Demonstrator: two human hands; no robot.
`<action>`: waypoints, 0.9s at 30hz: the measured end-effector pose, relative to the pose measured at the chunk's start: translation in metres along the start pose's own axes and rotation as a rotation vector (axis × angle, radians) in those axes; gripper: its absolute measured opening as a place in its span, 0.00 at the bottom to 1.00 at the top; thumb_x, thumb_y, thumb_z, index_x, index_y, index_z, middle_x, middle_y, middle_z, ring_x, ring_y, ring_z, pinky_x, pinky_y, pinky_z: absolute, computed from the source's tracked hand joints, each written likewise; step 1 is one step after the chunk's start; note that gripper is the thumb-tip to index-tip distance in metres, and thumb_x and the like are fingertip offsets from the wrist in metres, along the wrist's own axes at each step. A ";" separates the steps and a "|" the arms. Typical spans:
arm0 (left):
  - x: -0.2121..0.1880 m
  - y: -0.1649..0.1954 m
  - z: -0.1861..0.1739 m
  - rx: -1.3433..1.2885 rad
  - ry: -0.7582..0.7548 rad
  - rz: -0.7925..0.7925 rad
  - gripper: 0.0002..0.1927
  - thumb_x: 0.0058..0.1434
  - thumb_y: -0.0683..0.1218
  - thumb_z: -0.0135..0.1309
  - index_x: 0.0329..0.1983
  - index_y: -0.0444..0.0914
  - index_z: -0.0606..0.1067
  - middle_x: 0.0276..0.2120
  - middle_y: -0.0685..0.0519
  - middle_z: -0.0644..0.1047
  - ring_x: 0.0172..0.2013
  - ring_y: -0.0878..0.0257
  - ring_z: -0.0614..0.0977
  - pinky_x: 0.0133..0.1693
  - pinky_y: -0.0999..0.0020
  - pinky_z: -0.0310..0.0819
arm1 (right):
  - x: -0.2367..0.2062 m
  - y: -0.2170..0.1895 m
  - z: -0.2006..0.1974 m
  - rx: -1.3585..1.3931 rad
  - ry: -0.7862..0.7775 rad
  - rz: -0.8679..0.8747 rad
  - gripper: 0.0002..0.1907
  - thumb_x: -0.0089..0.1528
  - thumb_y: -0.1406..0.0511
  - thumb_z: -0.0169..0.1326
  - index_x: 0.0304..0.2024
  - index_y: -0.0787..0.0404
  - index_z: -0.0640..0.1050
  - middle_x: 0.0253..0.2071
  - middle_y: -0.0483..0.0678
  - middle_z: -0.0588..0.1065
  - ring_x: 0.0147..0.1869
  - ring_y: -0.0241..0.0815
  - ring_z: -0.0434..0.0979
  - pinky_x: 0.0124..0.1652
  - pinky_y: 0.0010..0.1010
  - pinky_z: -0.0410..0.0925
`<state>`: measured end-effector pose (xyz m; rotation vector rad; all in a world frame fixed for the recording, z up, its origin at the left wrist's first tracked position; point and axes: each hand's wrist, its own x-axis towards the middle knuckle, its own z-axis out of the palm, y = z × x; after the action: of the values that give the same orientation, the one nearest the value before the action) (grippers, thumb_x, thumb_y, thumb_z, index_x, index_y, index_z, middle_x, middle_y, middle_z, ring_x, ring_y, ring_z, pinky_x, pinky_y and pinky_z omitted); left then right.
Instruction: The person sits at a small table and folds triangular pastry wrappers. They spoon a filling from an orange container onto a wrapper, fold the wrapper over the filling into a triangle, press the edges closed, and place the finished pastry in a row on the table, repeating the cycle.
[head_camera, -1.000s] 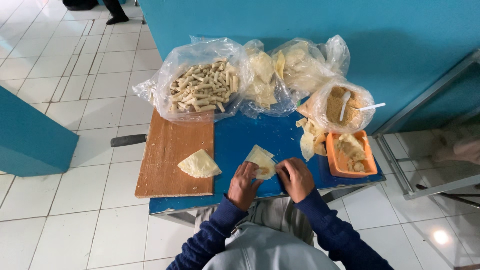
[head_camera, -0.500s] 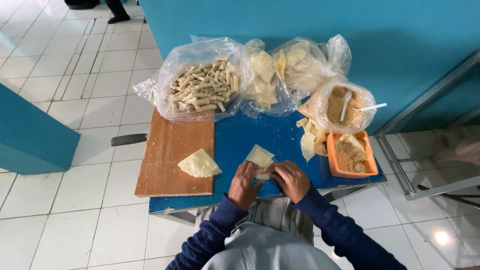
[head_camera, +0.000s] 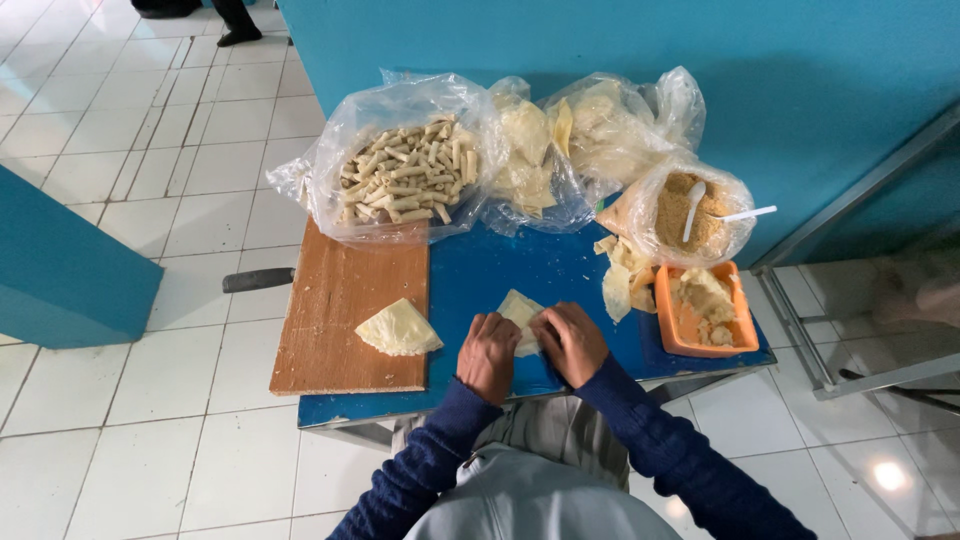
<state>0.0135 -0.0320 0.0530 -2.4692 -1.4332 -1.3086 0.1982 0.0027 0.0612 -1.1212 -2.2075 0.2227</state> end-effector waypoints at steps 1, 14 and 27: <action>0.002 0.000 0.000 -0.012 -0.017 -0.023 0.01 0.57 0.37 0.53 0.32 0.34 0.74 0.37 0.49 0.75 0.41 0.49 0.75 0.45 0.57 0.71 | 0.001 -0.003 0.000 0.004 0.021 -0.015 0.04 0.62 0.67 0.57 0.38 0.60 0.77 0.38 0.49 0.76 0.46 0.53 0.75 0.44 0.41 0.70; 0.000 0.003 -0.009 -0.260 -0.045 -0.124 0.08 0.58 0.38 0.54 0.40 0.32 0.74 0.43 0.43 0.71 0.45 0.45 0.76 0.44 0.54 0.73 | -0.005 -0.002 -0.001 -0.048 0.029 -0.169 0.07 0.60 0.65 0.60 0.40 0.62 0.80 0.43 0.48 0.77 0.48 0.50 0.76 0.46 0.39 0.71; 0.007 -0.008 -0.002 -0.398 -0.050 -0.251 0.03 0.61 0.40 0.55 0.36 0.34 0.76 0.41 0.45 0.72 0.40 0.47 0.78 0.40 0.58 0.74 | 0.009 0.023 0.009 0.083 -0.086 -0.116 0.06 0.60 0.64 0.60 0.38 0.58 0.82 0.38 0.46 0.78 0.45 0.48 0.77 0.43 0.37 0.71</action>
<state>0.0082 -0.0232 0.0556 -2.6343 -1.6851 -1.7445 0.2041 0.0252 0.0490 -0.9521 -2.3081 0.3147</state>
